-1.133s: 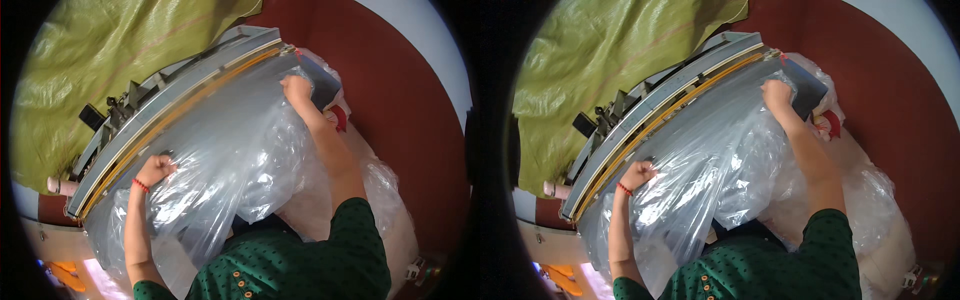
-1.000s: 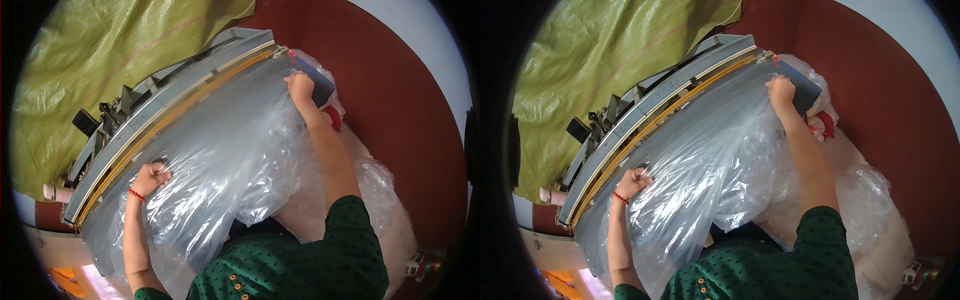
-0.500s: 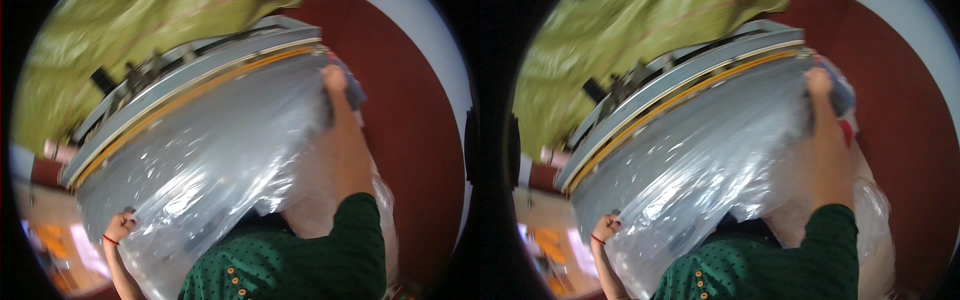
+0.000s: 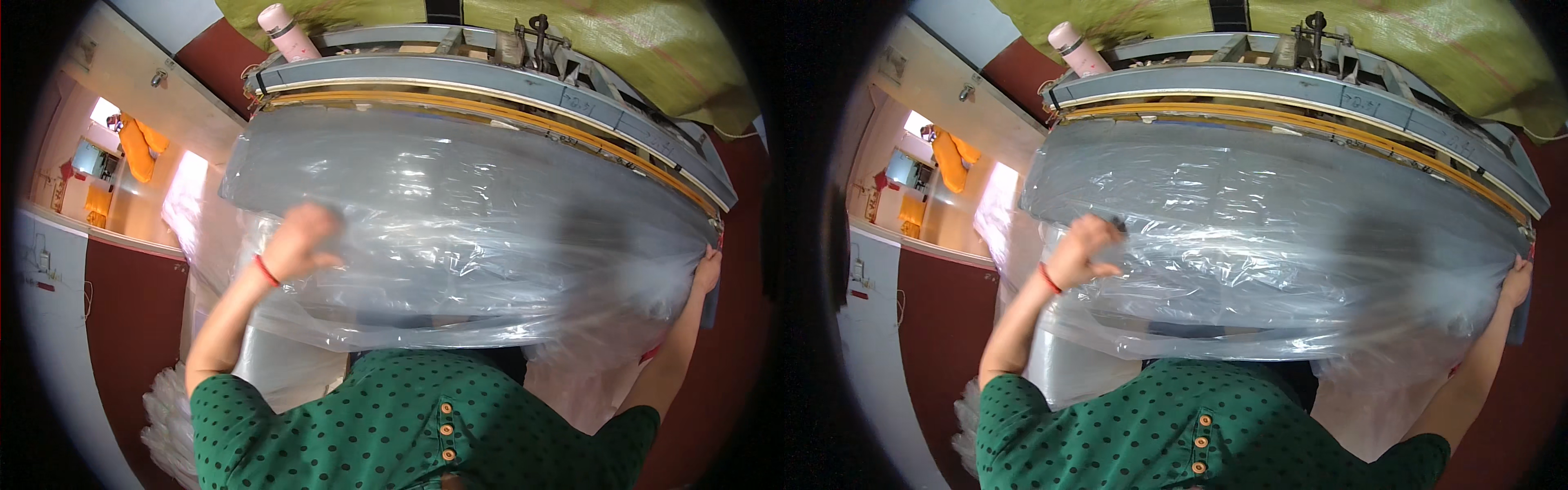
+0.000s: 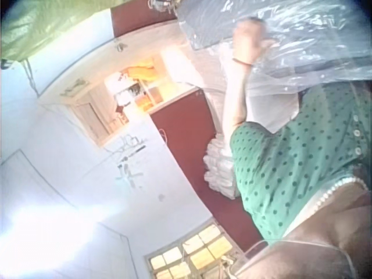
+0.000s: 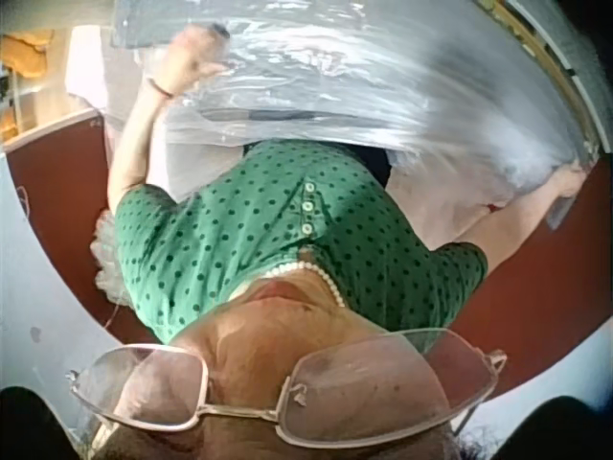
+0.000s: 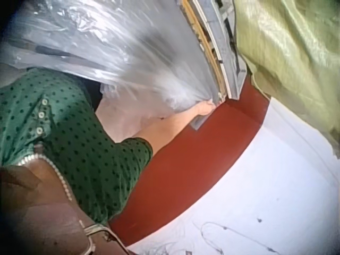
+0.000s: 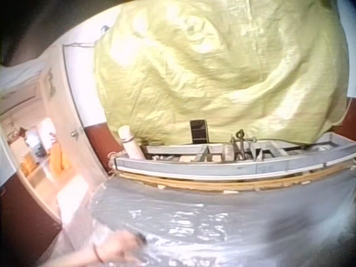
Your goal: The recorder is using a heat sealer to seal large plastic sheets or bags.
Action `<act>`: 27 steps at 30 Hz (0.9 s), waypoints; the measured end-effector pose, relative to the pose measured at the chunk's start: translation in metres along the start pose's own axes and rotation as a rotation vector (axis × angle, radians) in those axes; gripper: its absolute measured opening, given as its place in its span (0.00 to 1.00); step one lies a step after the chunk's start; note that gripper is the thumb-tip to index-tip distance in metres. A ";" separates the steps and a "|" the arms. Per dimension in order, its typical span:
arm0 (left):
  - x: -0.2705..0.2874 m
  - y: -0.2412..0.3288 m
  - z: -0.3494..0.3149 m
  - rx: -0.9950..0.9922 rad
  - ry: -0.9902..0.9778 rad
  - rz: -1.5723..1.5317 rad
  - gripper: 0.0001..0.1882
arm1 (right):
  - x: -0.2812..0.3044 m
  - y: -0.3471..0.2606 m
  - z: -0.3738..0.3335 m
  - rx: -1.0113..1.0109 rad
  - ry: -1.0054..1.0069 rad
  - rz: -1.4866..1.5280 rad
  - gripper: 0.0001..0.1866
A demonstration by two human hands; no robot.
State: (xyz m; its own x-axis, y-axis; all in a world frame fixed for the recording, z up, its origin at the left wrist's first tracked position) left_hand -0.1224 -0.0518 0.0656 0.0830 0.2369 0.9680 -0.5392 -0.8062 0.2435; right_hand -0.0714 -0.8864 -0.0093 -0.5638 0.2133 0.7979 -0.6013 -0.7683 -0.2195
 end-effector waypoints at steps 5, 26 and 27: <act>0.000 0.008 -0.016 -0.004 0.256 -0.263 0.08 | 0.004 0.005 -0.002 -0.026 -0.006 -0.004 0.21; 0.011 -0.248 -0.129 0.740 0.256 0.280 0.29 | -0.014 0.019 -0.001 0.026 -0.015 0.027 0.18; -0.002 -0.274 -0.173 0.799 0.325 0.308 0.28 | -0.010 -0.003 0.004 0.050 -0.013 0.029 0.18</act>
Point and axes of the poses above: each hand's wrist, its own z-axis towards the middle knuckle, its own x-axis out of the back of the hand, y = z × x, the point moved 8 cm from there along z, towards the middle knuckle, and after that the axes turned 6 degrees about y, right-handed, at the moved point
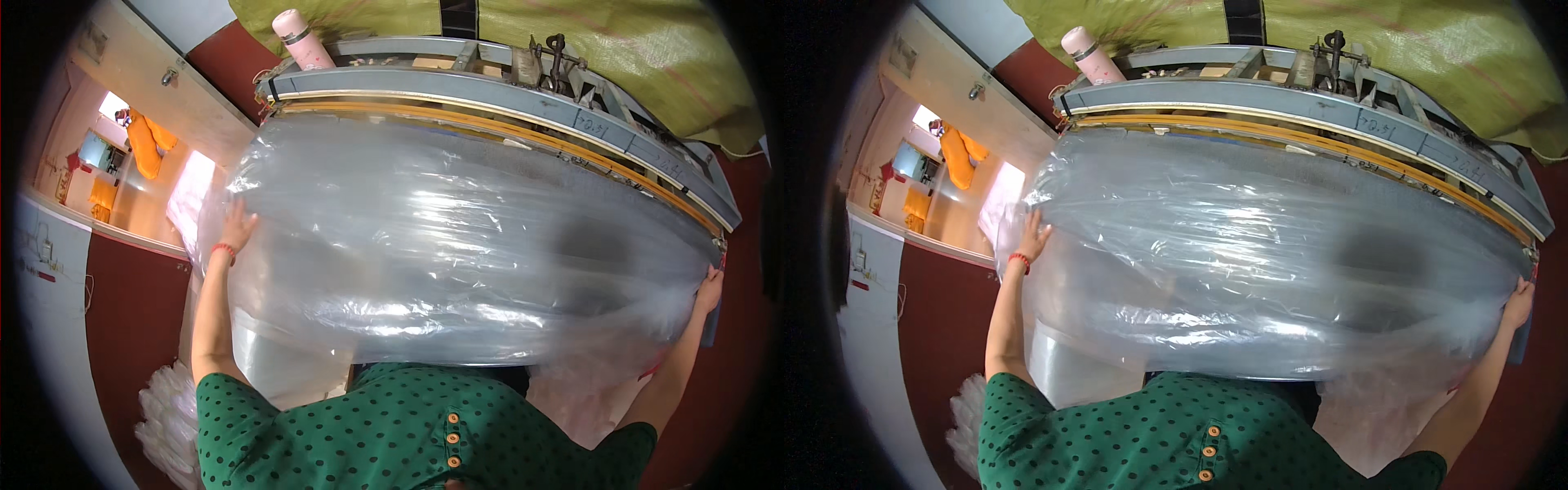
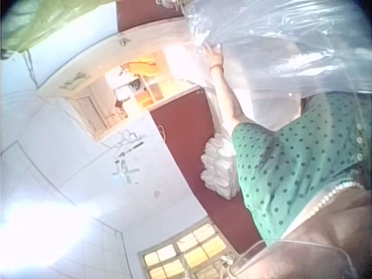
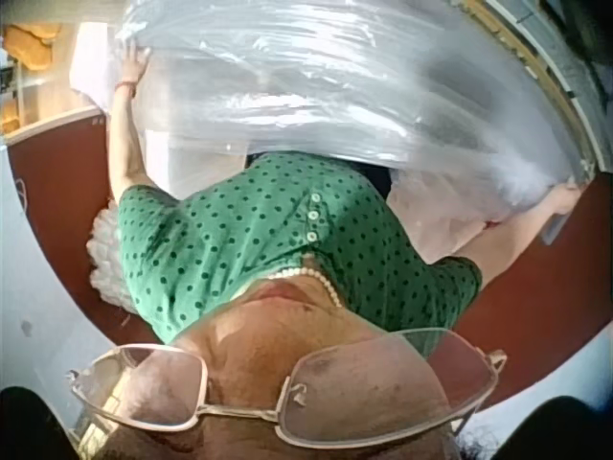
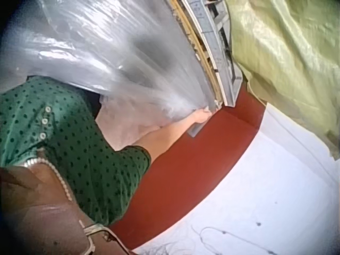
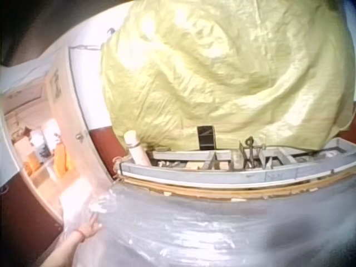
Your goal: The recorder is using a heat sealer to seal large plastic sheets or bags.
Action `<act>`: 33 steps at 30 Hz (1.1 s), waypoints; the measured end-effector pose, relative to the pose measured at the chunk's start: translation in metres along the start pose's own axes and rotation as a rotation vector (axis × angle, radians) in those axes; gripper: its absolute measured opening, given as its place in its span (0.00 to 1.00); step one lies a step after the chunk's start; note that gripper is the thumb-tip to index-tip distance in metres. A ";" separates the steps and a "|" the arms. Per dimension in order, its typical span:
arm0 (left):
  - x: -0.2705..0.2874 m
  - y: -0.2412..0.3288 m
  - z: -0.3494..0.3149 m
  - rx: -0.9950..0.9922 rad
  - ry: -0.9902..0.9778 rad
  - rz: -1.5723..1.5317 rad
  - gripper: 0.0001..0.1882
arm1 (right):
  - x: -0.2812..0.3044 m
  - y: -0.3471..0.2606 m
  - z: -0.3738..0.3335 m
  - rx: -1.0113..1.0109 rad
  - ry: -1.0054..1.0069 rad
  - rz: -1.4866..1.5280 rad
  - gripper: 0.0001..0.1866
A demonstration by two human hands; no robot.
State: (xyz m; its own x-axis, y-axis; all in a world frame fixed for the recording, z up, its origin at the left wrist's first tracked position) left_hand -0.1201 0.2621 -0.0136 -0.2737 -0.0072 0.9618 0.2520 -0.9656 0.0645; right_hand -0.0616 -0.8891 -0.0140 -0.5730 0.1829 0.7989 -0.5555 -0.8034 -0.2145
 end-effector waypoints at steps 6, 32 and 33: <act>0.056 0.121 0.034 -0.112 0.371 -0.131 0.14 | 0.006 0.024 -0.004 -0.023 0.023 0.033 0.20; 0.021 0.312 0.074 -0.447 0.305 -0.569 0.07 | 0.135 0.110 0.003 -0.486 -0.032 1.026 0.19; 0.031 0.307 0.079 -0.180 0.247 -0.766 0.08 | 0.127 0.084 -0.002 -0.566 0.035 0.992 0.18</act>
Point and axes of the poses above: each hand's wrist, its own z-axis towards the middle knuckle, its own x-axis out of the back of the hand, y = z × x, the point moved 8 cm from there along z, towards the middle knuckle, and after that the axes turned 6 degrees about y, right-handed, at the moved point
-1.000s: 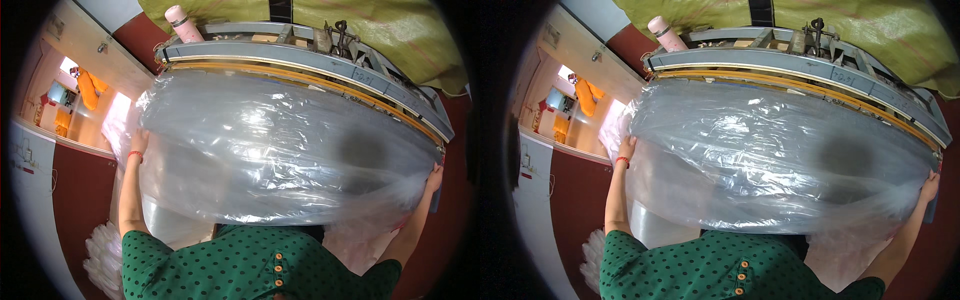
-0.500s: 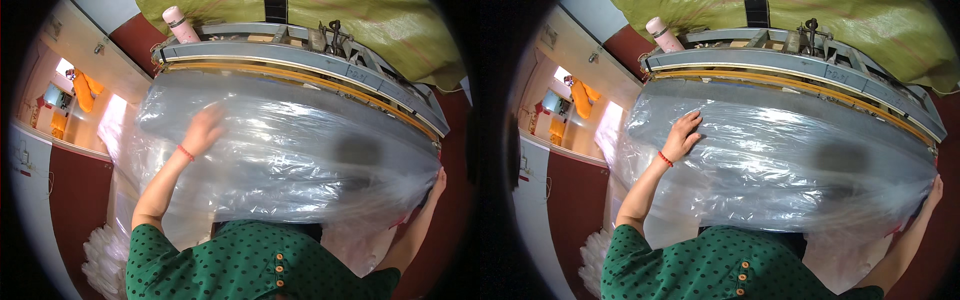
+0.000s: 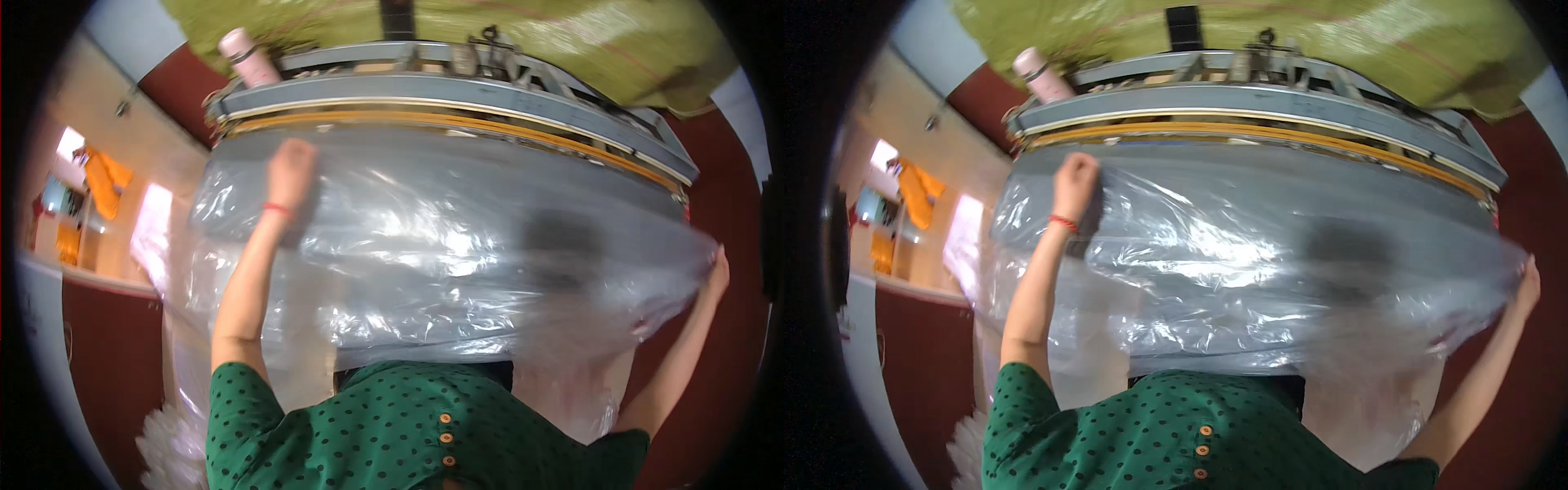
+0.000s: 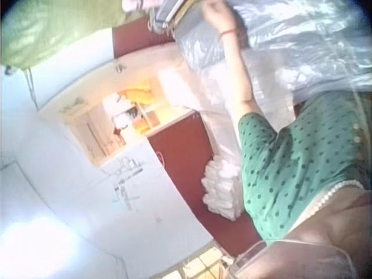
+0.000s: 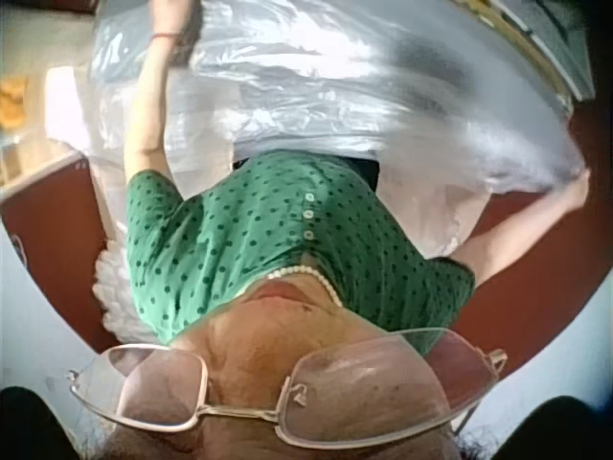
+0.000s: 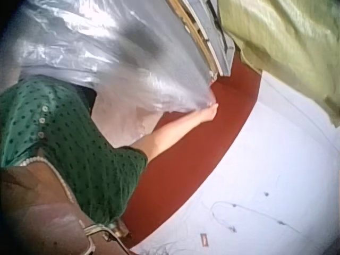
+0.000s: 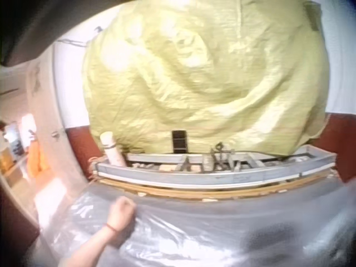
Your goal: The recorder is using a heat sealer to seal large plastic sheets or bags.
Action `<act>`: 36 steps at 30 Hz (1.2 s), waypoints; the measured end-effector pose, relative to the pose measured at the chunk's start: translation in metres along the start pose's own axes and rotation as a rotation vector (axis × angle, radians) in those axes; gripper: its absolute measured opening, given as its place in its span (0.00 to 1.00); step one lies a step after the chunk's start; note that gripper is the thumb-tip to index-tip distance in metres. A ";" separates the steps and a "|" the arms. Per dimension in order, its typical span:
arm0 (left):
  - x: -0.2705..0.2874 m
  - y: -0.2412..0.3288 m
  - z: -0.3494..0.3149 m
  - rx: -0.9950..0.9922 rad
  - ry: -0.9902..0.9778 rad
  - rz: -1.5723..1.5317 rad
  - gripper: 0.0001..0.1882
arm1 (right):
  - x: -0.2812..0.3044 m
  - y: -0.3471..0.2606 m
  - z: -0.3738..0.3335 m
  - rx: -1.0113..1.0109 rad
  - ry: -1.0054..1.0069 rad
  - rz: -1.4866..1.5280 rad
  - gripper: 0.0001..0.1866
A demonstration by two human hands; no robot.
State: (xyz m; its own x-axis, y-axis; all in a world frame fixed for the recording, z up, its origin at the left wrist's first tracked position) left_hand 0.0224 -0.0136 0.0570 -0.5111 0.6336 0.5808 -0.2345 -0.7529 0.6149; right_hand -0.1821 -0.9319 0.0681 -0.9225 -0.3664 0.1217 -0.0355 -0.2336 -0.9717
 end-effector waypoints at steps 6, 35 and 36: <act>0.003 -0.091 0.045 0.414 0.353 -0.411 0.08 | -0.154 -0.025 -0.066 0.672 0.242 -0.540 0.19; 0.071 -0.046 0.030 0.135 0.279 -0.634 0.04 | -0.332 -0.183 -0.324 0.996 -0.336 -0.053 0.13; 0.096 -0.032 0.018 0.080 0.425 -0.587 0.05 | -0.346 -0.192 -0.364 1.223 -0.420 -0.056 0.16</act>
Point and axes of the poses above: each hand's wrist, its own z-axis towards the middle knuckle, its own x-axis out of the back of the hand, y = z × x, the point moved 8 cm from there along z, towards the middle knuckle, and after that the axes turned 6 degrees about y, right-handed, at the moved point
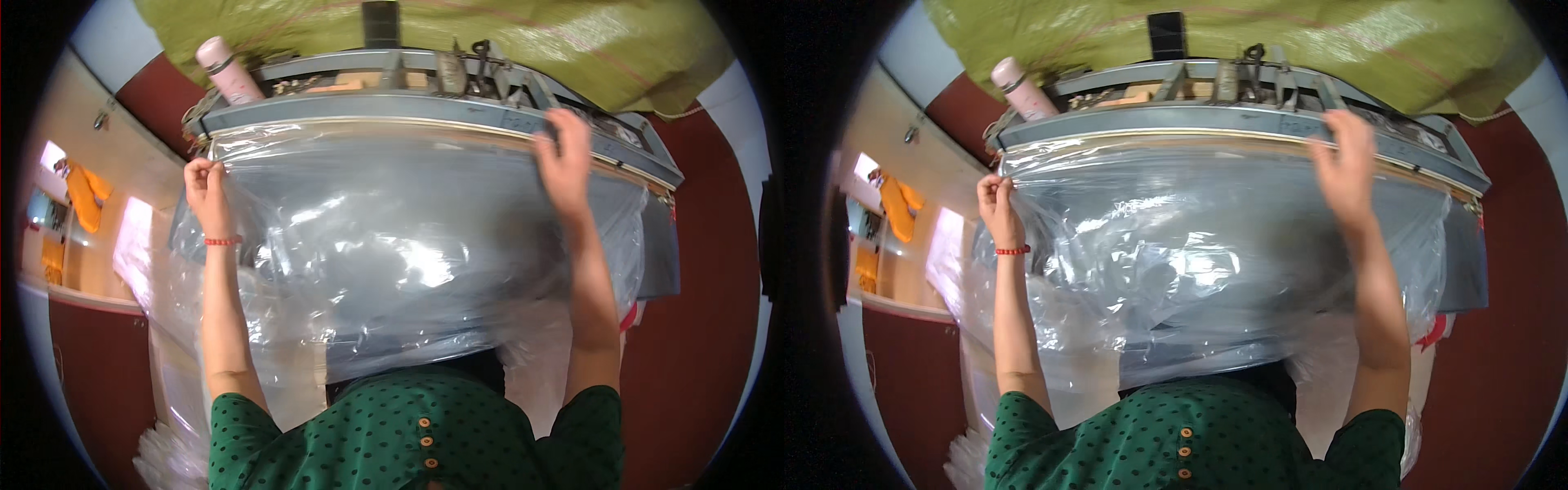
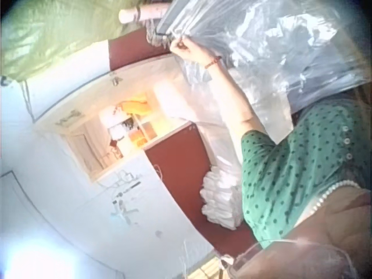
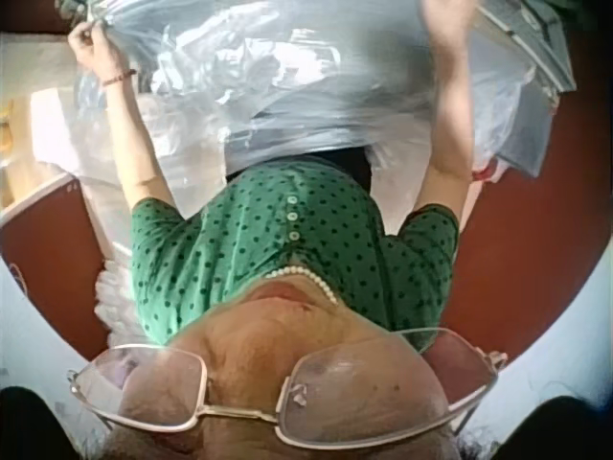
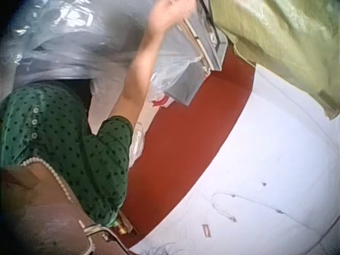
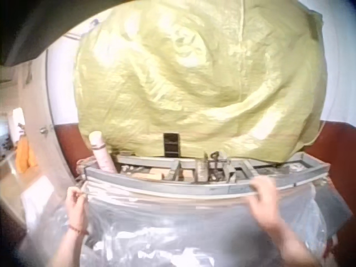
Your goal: The recorder is using a heat sealer to seal large plastic sheets or bags.
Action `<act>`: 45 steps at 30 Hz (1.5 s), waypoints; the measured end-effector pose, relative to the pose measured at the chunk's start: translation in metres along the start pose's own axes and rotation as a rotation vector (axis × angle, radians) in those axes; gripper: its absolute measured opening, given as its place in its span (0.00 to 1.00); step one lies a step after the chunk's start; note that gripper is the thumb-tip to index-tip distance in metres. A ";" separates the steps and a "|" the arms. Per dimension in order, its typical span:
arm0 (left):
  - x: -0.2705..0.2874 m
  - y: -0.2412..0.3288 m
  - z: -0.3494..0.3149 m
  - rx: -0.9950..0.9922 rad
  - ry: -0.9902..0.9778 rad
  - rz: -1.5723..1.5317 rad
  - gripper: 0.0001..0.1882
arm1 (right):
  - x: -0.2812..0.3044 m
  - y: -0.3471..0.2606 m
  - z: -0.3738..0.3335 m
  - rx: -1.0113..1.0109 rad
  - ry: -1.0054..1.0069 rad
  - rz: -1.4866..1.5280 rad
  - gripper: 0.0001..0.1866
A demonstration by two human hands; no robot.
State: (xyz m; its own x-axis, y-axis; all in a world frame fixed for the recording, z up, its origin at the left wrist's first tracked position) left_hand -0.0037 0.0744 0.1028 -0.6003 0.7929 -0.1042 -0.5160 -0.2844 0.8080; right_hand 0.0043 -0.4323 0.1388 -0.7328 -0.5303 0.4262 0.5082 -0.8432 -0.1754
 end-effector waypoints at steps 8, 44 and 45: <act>0.056 -0.037 -0.031 0.164 -0.161 0.692 0.09 | -0.043 0.008 -0.057 -0.538 -0.390 0.430 0.07; -0.012 0.001 -0.107 -0.389 -0.814 1.012 0.27 | 0.223 0.253 -0.197 -0.636 -0.126 -0.363 0.17; -0.012 0.002 -0.106 -0.385 -0.809 1.022 0.26 | 0.224 0.255 -0.198 -0.639 -0.129 -0.378 0.17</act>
State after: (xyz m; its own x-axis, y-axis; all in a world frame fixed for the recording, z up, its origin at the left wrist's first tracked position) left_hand -0.0626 0.0074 0.0439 -0.3598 0.1924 0.9130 -0.2766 -0.9565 0.0926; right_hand -0.1199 -0.7830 0.0136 -0.7263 -0.2132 0.6535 -0.1575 -0.8738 -0.4601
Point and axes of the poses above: each hand's wrist, its own z-axis towards the middle knuckle, its own x-axis out of the back of the hand, y = z × x, the point moved 8 cm from there along z, towards the middle knuckle, and after that the axes turned 6 degrees about y, right-handed, at the moved point
